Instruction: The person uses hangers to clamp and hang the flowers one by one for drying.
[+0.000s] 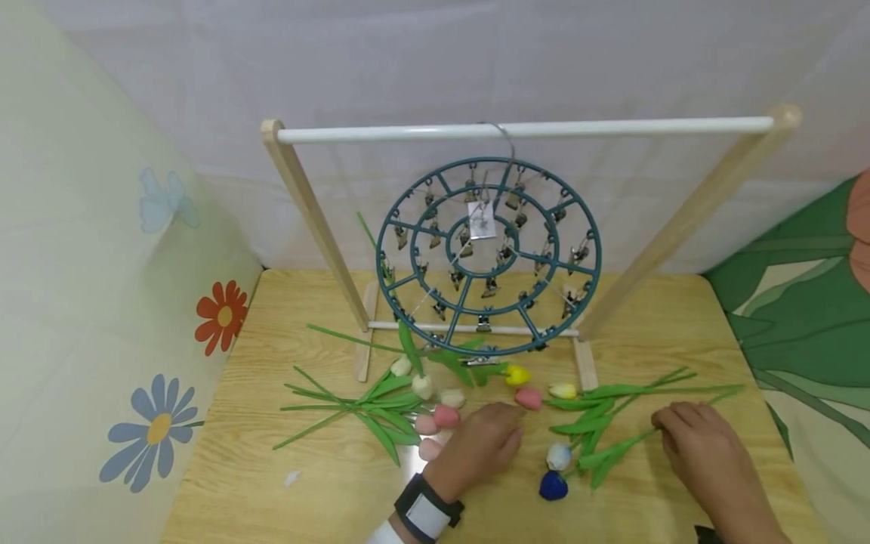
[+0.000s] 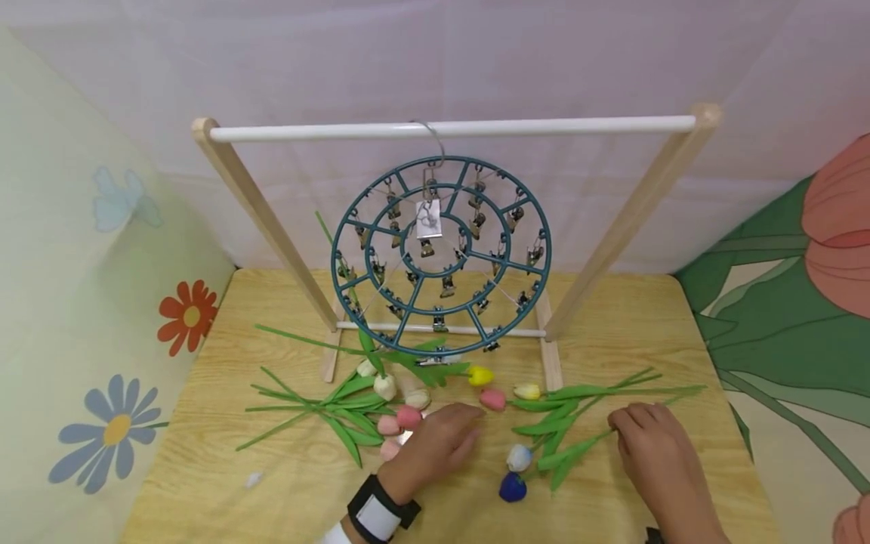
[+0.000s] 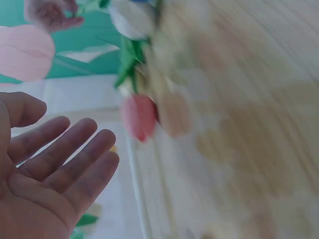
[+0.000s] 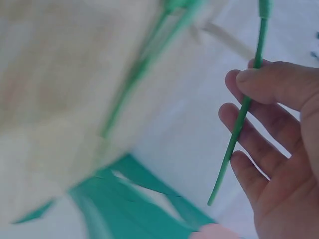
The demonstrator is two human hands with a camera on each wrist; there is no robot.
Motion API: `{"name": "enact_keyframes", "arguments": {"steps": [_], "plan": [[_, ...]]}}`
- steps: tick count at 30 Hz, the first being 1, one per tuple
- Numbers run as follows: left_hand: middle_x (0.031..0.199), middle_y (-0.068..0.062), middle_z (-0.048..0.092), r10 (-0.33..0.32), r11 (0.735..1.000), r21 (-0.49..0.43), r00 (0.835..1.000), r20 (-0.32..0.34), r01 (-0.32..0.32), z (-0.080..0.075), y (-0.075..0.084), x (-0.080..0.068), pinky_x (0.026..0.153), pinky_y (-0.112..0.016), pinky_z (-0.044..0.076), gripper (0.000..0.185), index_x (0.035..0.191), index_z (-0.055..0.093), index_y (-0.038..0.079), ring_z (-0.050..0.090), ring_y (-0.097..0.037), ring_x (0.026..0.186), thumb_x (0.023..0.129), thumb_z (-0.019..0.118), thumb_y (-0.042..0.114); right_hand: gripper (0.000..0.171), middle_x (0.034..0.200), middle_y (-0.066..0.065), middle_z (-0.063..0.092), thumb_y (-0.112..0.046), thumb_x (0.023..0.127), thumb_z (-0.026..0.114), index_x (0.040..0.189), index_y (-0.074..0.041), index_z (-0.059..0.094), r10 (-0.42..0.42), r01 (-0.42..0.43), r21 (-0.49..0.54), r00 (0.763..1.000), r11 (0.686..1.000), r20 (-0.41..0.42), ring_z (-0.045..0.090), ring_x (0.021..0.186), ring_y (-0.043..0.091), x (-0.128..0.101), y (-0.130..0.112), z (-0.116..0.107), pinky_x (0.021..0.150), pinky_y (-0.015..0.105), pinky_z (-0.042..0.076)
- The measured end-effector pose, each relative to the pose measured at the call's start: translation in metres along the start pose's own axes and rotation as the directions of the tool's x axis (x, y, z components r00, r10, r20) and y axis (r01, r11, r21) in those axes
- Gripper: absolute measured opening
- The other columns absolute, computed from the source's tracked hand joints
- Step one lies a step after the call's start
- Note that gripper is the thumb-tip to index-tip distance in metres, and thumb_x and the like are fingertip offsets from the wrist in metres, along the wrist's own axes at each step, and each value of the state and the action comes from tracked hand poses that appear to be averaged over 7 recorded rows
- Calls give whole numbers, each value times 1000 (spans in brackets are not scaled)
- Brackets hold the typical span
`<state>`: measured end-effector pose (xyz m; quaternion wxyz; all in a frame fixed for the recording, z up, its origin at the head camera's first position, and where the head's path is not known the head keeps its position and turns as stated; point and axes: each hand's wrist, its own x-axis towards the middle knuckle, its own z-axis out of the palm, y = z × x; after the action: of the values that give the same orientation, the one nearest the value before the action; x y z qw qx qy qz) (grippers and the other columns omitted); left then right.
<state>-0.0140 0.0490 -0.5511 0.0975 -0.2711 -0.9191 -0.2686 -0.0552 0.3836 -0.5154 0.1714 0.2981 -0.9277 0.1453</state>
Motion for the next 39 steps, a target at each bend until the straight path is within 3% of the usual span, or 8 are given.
{"name": "enact_keyframes", "arguments": {"steps": [6, 15, 17, 20, 23, 27, 32, 39], "plan": [[130, -9, 70, 20, 986, -167, 1000, 17, -17, -10, 15, 13, 107, -19, 50, 39, 139, 58, 5, 67, -15, 120, 103, 62, 19, 72, 83, 13, 72, -42, 112, 17, 85, -4, 72, -80, 80, -7, 995, 997, -59, 65, 81, 36, 28, -17, -26, 79, 59, 52], [135, -8, 68, 10, 981, -193, 995, 94, 8, -26, 24, 31, 105, -17, 51, 43, 143, 55, 5, 66, -13, 123, 106, 59, 27, 66, 95, 16, 74, -37, 112, 20, 96, -2, 74, -117, 117, -4, 991, 993, -65, 65, 91, 39, 65, -44, -45, 90, 59, 49], [136, -8, 68, -7, 984, -175, 995, 96, 23, -28, 26, 34, 103, -18, 53, 44, 144, 55, 5, 67, -14, 121, 106, 59, 27, 40, 96, 17, 74, -22, 111, 43, 98, -1, 75, -134, 134, -6, 989, 991, -68, 65, 92, 40, 73, -49, -45, 92, 61, 49], [133, -7, 70, -40, 988, -145, 996, 85, 52, -31, 27, 38, 99, -17, 55, 44, 144, 56, 6, 70, -13, 116, 106, 59, 28, 11, 97, 18, 74, 2, 88, 73, 99, -1, 75, -152, 151, -19, 986, 988, -62, 65, 94, 40, 83, -56, -45, 94, 63, 48], [129, -2, 73, -73, 984, -155, 996, 60, 82, -31, 28, 39, 94, -14, 55, 37, 137, 63, 10, 71, -9, 111, 105, 61, 27, 39, 97, 17, 75, 13, 63, 84, 98, -1, 76, -170, 168, -33, 983, 985, -68, 66, 95, 40, 91, -62, -45, 94, 63, 49], [123, 2, 75, -146, 970, -195, 989, -4, 142, -32, 26, 38, 91, -14, 56, 25, 124, 72, 15, 71, -7, 109, 100, 67, 23, 37, 99, 16, 74, 15, 66, 82, 99, -1, 76, -206, 203, -44, 976, 978, -71, 66, 97, 38, 100, -70, -44, 95, 63, 49], [119, 0, 76, -206, 962, -202, 975, -85, 186, -32, 22, 35, 94, -19, 57, 23, 120, 73, 16, 72, -10, 108, 98, 70, 19, 27, 103, 17, 74, -8, 106, 50, 101, 0, 75, -265, 272, 34, 955, 962, -132, 66, 97, 38, 103, -77, -41, 85, 57, 54], [115, -3, 75, -262, 943, -247, 954, -145, 221, -27, 15, 24, 91, -21, 59, 17, 114, 70, 12, 72, -13, 104, 98, 69, 15, 41, 79, 1, 66, -19, 100, 37, 77, -9, 70, -290, 329, 150, 928, 932, -236, 56, 62, 9, 95, -80, -32, 49, 23, 48]]}}
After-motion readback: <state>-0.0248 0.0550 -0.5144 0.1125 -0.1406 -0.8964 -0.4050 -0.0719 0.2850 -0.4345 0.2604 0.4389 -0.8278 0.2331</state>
